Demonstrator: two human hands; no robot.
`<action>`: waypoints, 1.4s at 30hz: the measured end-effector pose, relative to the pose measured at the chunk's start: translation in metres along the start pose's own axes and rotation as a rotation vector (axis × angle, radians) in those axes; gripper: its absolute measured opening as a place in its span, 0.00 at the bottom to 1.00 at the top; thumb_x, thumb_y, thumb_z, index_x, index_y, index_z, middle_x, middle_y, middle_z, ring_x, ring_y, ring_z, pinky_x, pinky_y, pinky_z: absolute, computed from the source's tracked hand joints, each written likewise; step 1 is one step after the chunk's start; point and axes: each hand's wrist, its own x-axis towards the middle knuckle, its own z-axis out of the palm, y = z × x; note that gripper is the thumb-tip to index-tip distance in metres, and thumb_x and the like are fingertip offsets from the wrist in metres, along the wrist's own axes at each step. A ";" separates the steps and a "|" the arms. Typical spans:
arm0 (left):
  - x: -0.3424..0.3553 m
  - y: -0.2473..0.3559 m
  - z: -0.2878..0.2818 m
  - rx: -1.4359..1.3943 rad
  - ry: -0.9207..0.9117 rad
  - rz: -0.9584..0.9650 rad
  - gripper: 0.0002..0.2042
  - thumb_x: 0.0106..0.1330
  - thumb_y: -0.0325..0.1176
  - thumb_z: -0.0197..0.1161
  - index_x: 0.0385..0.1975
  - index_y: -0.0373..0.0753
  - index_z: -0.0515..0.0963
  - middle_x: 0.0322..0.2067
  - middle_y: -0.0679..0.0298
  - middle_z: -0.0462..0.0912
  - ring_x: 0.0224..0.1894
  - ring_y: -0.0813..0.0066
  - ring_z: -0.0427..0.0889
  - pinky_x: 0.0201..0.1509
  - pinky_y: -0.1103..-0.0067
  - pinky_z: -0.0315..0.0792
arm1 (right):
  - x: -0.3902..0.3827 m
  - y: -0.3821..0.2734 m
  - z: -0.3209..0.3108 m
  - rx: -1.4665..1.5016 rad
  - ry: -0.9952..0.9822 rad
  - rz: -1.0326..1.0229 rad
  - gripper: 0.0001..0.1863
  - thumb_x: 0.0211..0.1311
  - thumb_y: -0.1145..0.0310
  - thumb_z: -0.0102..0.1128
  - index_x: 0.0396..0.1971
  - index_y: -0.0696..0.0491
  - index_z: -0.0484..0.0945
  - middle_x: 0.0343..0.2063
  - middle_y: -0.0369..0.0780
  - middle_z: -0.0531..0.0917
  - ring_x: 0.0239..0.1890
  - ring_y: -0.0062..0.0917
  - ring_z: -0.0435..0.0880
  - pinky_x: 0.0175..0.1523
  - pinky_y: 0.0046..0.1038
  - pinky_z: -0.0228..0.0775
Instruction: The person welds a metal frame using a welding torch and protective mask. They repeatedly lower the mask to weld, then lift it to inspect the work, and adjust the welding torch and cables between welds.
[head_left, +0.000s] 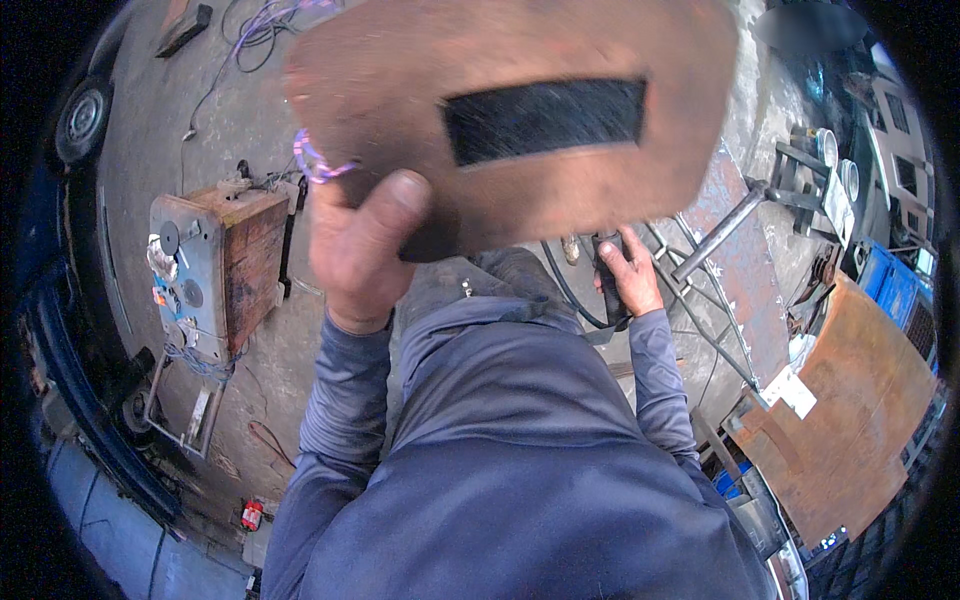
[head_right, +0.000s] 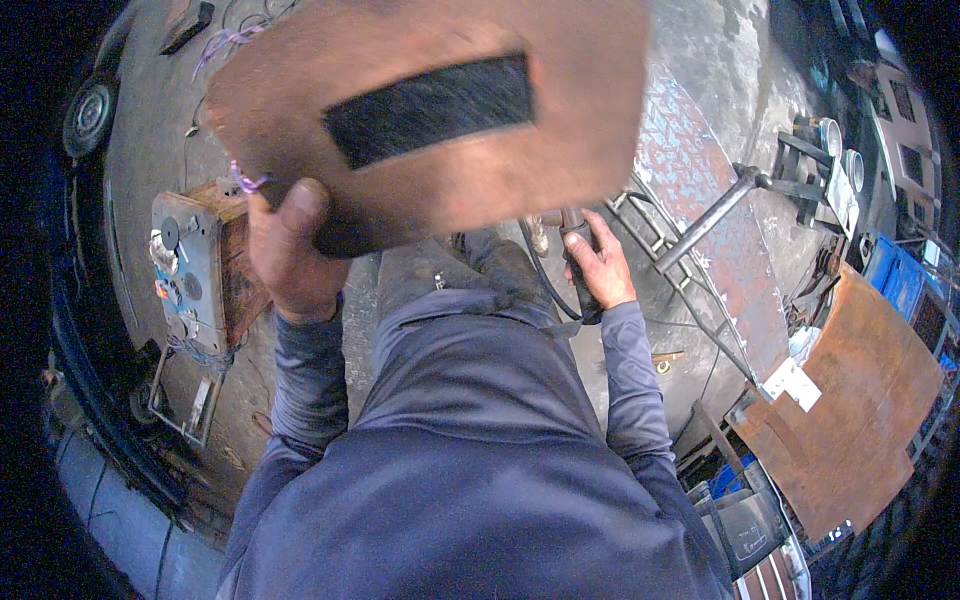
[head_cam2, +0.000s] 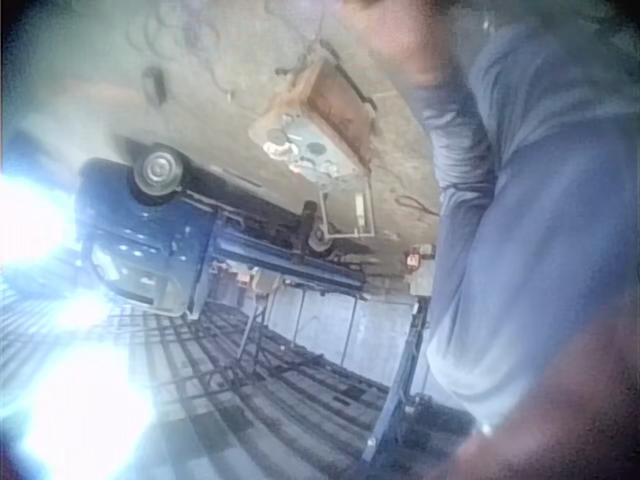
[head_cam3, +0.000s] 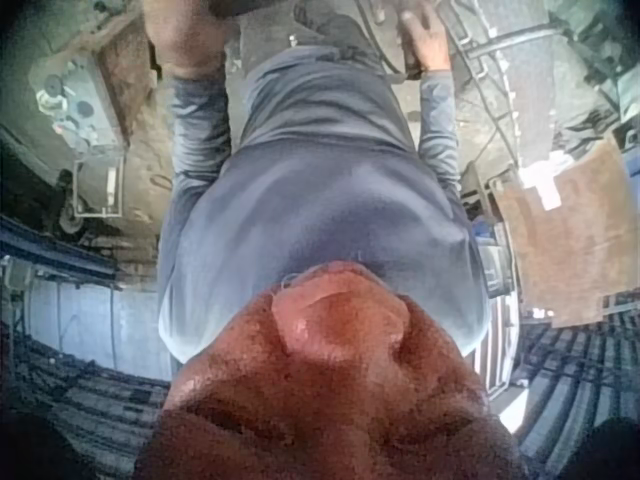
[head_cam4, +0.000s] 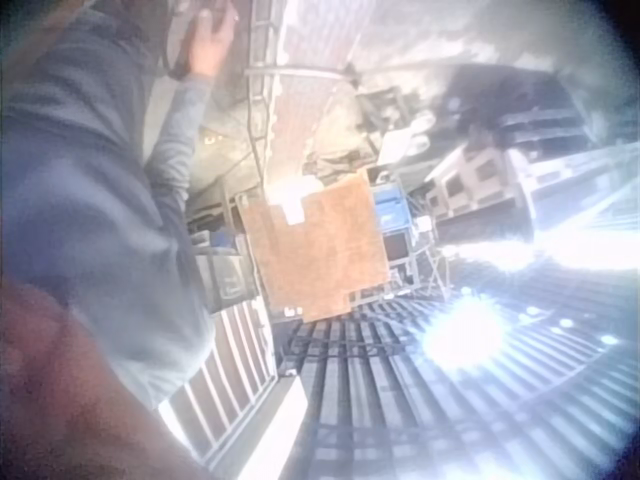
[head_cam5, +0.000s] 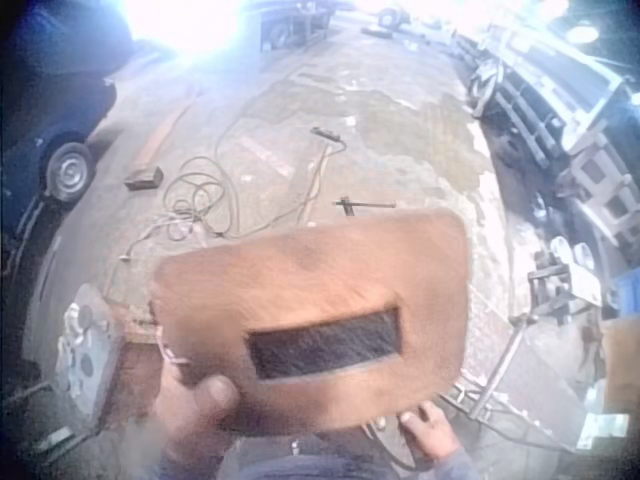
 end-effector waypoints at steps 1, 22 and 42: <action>-0.003 -0.001 0.003 -0.024 -0.023 -0.027 0.26 0.59 0.35 0.62 0.56 0.32 0.65 0.47 0.57 0.76 0.48 0.66 0.77 0.55 0.70 0.70 | 0.000 0.000 0.000 0.015 0.010 0.024 0.19 0.63 0.61 0.57 0.49 0.57 0.72 0.23 0.37 0.78 0.20 0.21 0.78 0.24 0.25 0.70; -0.010 -0.008 0.021 -0.084 -0.084 -0.131 0.30 0.56 0.32 0.66 0.59 0.34 0.66 0.50 0.56 0.76 0.51 0.68 0.77 0.56 0.71 0.71 | 0.016 0.052 -0.029 -0.622 -0.043 -0.219 0.14 0.64 0.63 0.51 0.33 0.58 0.82 0.23 0.40 0.85 0.24 0.24 0.84 0.30 0.27 0.76; -0.016 -0.017 -0.012 0.056 0.062 -0.008 0.21 0.62 0.27 0.61 0.56 0.35 0.69 0.50 0.56 0.76 0.50 0.68 0.77 0.54 0.71 0.72 | -0.026 0.001 -0.010 0.112 0.029 -0.185 0.26 0.61 0.55 0.60 0.52 0.58 0.70 0.25 0.39 0.78 0.20 0.21 0.78 0.23 0.23 0.69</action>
